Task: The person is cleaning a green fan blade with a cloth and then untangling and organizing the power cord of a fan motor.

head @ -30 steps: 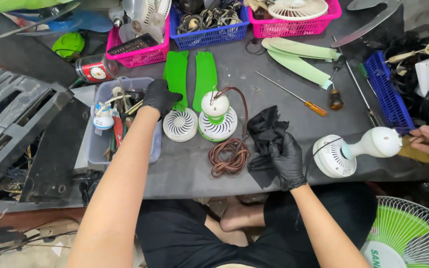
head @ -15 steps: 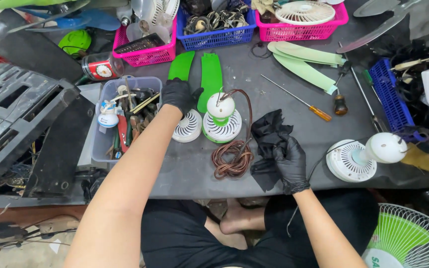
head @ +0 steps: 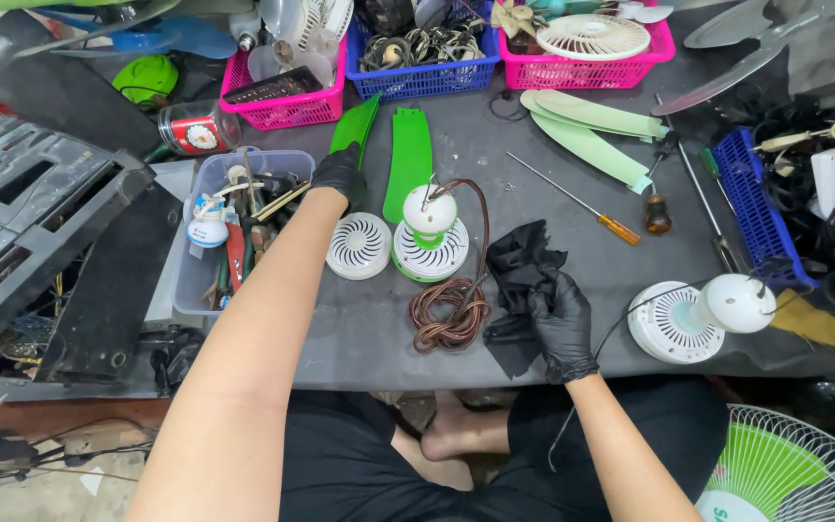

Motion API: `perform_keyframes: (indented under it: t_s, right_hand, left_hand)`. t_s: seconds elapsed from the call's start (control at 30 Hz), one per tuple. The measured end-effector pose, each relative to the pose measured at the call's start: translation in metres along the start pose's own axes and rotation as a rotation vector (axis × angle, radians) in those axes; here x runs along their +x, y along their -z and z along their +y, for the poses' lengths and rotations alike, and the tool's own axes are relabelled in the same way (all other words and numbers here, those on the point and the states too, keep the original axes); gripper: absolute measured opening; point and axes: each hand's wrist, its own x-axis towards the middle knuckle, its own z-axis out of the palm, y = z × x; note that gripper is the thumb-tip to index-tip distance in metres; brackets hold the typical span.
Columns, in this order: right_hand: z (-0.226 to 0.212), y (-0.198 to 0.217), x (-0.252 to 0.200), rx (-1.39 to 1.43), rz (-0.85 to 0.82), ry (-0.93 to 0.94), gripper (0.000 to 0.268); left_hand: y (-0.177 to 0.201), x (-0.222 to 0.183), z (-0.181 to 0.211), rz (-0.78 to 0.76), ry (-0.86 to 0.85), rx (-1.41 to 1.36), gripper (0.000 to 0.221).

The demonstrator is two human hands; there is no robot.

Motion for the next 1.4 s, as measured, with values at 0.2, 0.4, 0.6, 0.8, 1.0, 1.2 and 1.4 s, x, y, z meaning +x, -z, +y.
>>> perform_keyframes:
  t_s: [0.2, 0.4, 0.6, 0.8, 1.0, 1.2, 1.4]
  right_hand:
    - [0.007, -0.001, 0.000, 0.025, -0.009, -0.011, 0.037]
    - [0.016, -0.002, 0.002, 0.005, -0.027, 0.006, 0.037]
    - [0.009, -0.001, -0.001, 0.001, -0.021, 0.021, 0.035]
    - [0.023, -0.004, 0.001, 0.021, -0.024, 0.032, 0.037]
    - [0.006, -0.001, 0.000, 0.047, 0.008, 0.040, 0.037]
    - [0.001, 0.000, -0.002, 0.051, -0.003, 0.046, 0.036]
    - [-0.018, 0.006, -0.005, 0.010, -0.006, 0.189, 0.036]
  left_hand:
    - [0.008, -0.016, 0.012, 0.000, 0.011, 0.030, 0.084]
    - [0.062, -0.111, 0.087, 0.176, -0.057, 0.276, 0.064]
    - [0.053, -0.118, 0.105, 0.027, 0.022, 0.090, 0.072]
    - [0.046, -0.109, 0.105, 0.058, 0.063, -0.014, 0.059]
    - [0.028, -0.064, 0.074, 0.133, -0.023, -0.473, 0.041]
    - [0.016, -0.032, 0.042, 0.215, 0.038, -0.766, 0.045]
    - [0.100, -0.176, 0.093, 0.125, 0.087, -1.987, 0.052]
